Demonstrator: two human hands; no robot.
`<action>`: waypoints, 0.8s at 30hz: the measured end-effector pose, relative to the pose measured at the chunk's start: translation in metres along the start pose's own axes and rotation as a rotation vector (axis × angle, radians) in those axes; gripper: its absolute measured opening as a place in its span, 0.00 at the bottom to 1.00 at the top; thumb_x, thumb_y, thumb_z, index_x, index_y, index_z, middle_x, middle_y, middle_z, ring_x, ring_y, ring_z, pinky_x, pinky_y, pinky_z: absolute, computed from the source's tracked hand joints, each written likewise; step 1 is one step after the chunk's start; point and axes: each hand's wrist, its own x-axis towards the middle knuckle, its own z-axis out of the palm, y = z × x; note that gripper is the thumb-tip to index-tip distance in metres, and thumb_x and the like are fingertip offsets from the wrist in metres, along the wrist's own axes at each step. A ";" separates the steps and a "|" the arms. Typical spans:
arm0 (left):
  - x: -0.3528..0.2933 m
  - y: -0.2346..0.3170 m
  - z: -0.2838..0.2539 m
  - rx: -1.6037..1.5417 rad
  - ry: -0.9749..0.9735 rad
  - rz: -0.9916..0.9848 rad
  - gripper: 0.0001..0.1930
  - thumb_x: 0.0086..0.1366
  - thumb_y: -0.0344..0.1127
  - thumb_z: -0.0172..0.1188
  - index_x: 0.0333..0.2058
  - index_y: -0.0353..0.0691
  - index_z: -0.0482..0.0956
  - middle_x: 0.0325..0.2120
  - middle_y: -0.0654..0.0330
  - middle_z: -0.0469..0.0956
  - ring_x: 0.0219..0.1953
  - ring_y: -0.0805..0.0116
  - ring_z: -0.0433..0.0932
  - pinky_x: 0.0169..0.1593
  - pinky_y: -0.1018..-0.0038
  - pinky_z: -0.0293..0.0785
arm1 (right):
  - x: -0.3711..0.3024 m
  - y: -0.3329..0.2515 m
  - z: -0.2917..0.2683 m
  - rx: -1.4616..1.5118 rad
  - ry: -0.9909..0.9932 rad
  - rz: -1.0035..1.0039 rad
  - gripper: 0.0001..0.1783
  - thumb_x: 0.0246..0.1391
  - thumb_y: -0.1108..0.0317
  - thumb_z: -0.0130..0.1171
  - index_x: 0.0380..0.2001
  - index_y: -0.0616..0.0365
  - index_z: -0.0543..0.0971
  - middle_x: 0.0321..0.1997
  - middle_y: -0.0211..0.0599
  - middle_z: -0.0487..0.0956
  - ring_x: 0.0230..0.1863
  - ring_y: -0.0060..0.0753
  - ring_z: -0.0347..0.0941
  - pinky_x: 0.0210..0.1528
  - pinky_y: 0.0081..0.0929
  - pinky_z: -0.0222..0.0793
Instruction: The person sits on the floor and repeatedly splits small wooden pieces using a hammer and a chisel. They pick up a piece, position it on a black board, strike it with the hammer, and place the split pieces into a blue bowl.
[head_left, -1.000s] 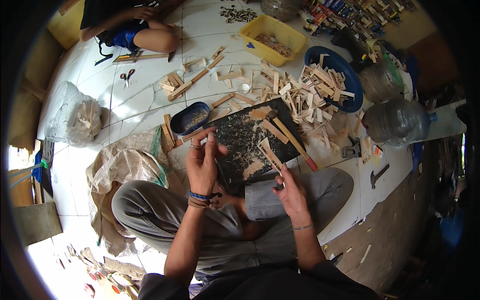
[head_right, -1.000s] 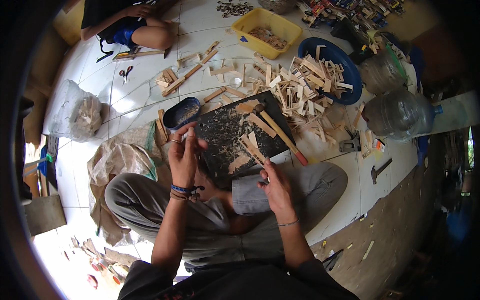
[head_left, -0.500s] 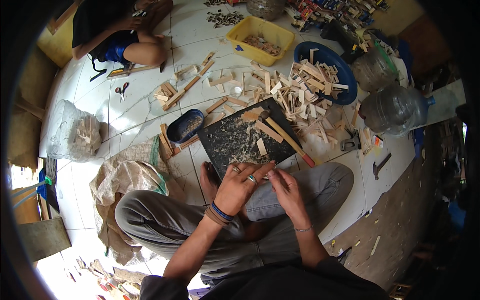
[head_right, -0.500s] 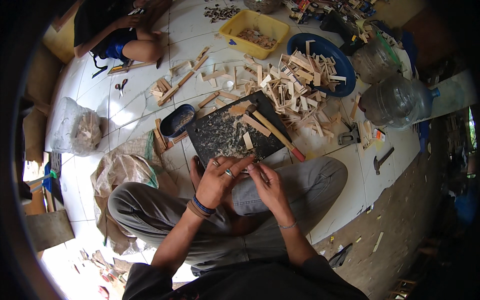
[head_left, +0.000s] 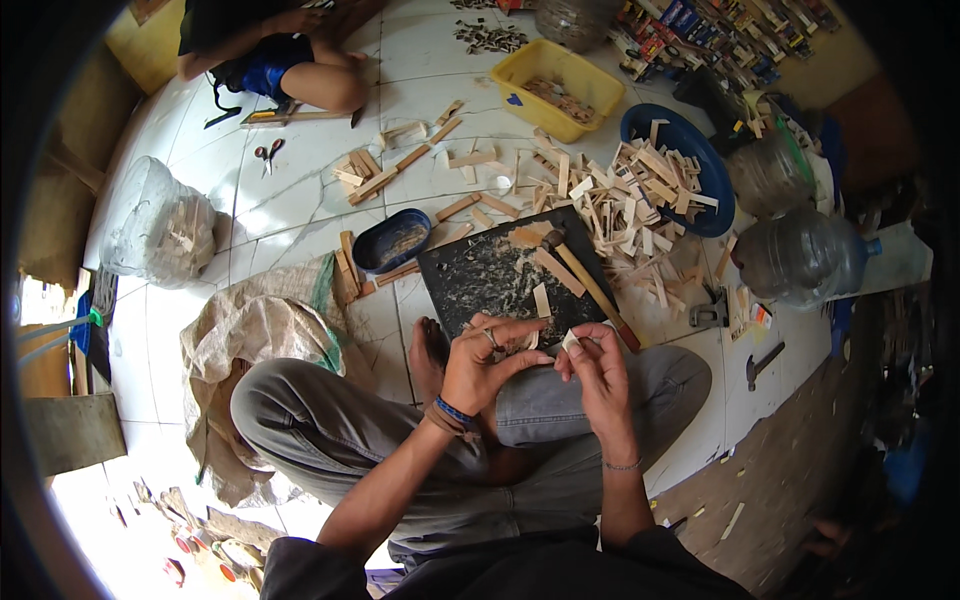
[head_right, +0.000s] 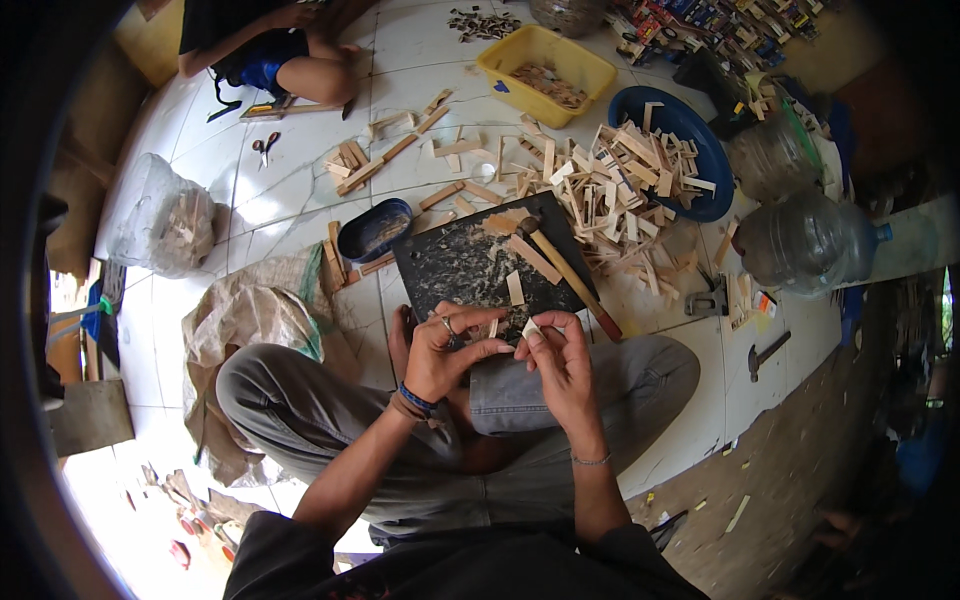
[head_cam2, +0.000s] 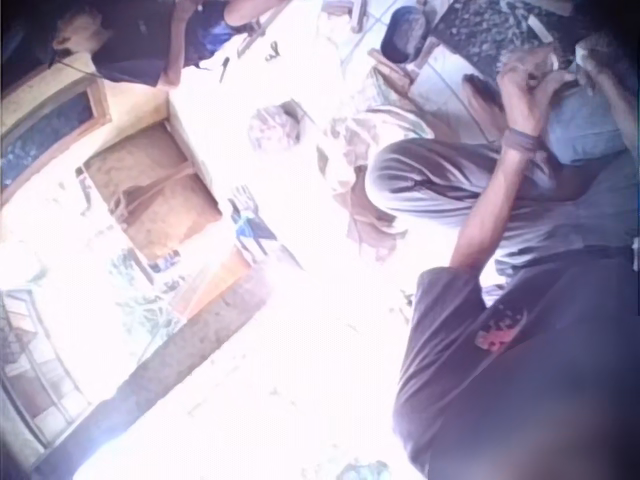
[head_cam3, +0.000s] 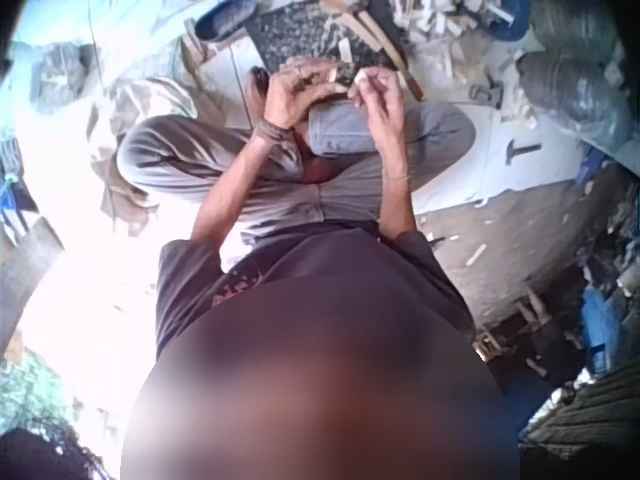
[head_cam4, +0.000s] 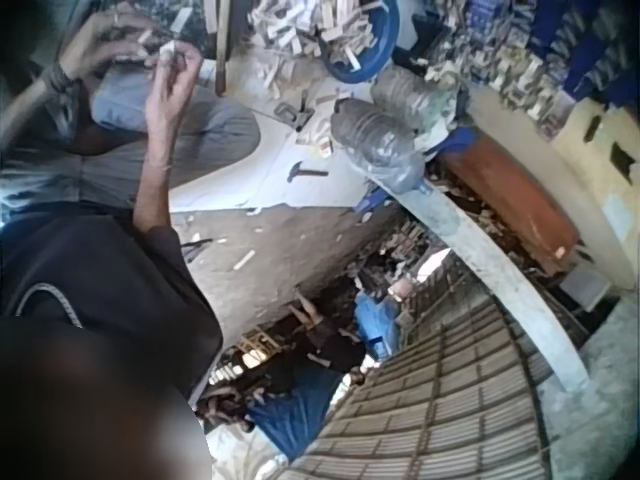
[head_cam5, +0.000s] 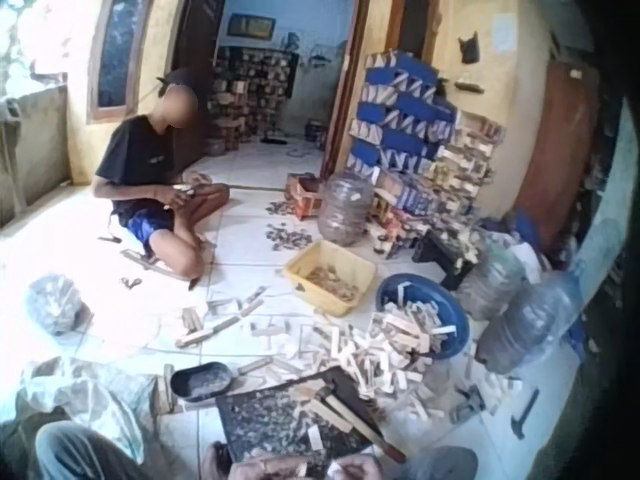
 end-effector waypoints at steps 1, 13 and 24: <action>-0.001 -0.002 0.000 -0.012 0.009 -0.023 0.22 0.56 0.29 0.77 0.51 0.41 0.87 0.41 0.61 0.85 0.40 0.72 0.82 0.44 0.74 0.78 | 0.001 -0.001 0.000 -0.008 0.018 0.014 0.11 0.72 0.73 0.52 0.55 0.56 0.69 0.35 0.34 0.78 0.38 0.21 0.73 0.40 0.22 0.67; -0.003 0.001 0.008 -0.340 0.045 -0.255 0.23 0.61 0.25 0.73 0.56 0.37 0.83 0.47 0.59 0.84 0.41 0.74 0.85 0.47 0.76 0.82 | 0.007 0.005 -0.006 0.081 0.102 0.108 0.10 0.72 0.67 0.58 0.52 0.56 0.79 0.40 0.28 0.80 0.40 0.16 0.73 0.40 0.19 0.67; -0.004 -0.001 0.005 -0.150 -0.038 -0.154 0.17 0.64 0.27 0.71 0.51 0.35 0.83 0.47 0.57 0.84 0.40 0.73 0.86 0.46 0.76 0.82 | 0.008 0.008 0.000 0.207 0.080 0.186 0.12 0.73 0.64 0.56 0.51 0.58 0.79 0.44 0.28 0.80 0.44 0.17 0.73 0.43 0.22 0.69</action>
